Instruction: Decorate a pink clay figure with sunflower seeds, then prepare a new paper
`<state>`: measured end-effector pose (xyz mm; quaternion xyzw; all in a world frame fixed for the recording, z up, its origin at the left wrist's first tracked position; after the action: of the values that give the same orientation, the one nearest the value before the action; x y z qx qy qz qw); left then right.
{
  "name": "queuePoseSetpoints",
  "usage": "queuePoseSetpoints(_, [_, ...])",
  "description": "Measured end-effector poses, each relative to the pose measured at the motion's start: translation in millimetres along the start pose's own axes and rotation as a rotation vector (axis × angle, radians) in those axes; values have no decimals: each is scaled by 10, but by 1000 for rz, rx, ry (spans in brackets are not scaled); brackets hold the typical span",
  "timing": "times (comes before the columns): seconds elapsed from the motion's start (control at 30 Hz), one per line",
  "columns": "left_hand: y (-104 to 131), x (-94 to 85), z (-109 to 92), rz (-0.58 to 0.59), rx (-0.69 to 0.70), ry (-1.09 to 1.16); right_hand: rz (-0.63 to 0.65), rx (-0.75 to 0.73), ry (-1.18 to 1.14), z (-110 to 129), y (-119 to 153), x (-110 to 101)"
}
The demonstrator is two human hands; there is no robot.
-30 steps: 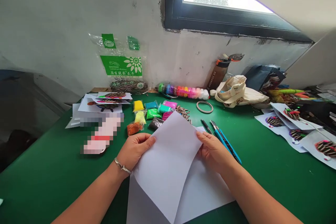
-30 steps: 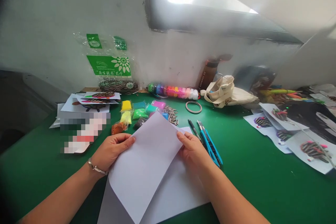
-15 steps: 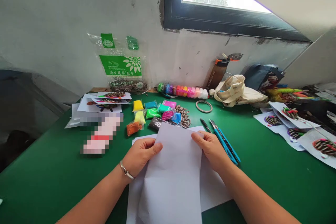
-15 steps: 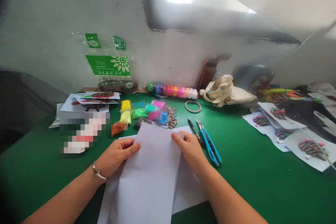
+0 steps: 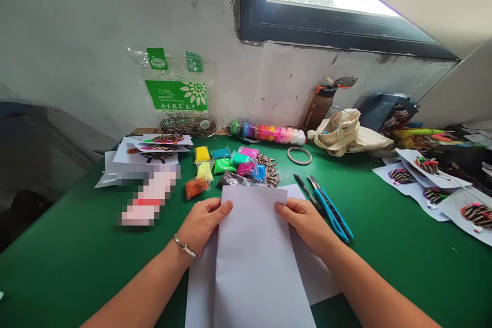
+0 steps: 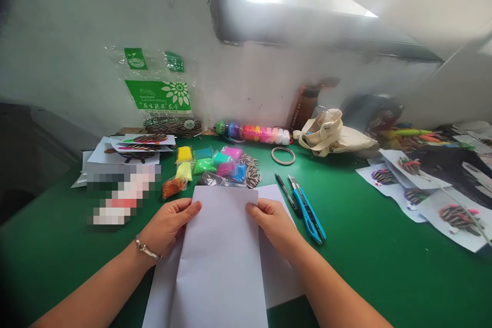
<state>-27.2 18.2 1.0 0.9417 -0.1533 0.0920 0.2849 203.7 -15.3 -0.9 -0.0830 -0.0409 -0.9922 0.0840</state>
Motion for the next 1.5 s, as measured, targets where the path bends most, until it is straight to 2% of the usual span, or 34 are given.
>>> queuePoseSetpoints(0.27, [8, 4, -21, -31, -25, 54, -119, -16, 221, 0, -20, -43])
queuePoseSetpoints(0.97, [12, 5, -26, -68, 1, 34, -103, -38, 258, 28, -15, -24])
queuePoseSetpoints(1.23, [-5, -3, -48, -32, 69, -46, -120, -154, 397, 84, -82, -157])
queuePoseSetpoints(1.37, [21, -67, -121, -95, 150, -136, -50, -194, 591, 243, -156, -260])
queuePoseSetpoints(1.5, [94, -130, -239, -166, 240, -202, 182, -218, 846, 424, -275, -123])
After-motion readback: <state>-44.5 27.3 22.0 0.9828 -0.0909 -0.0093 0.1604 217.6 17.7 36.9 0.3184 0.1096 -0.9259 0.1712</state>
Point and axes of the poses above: each hand's wrist, its own y-axis away from the middle knuckle, its own x-axis out of the palm, z = x × y, the point moved 2 cm from there along -y, towards the middle knuckle, and after that the axes turned 9 degrees about -x, right-handed, at the moved point
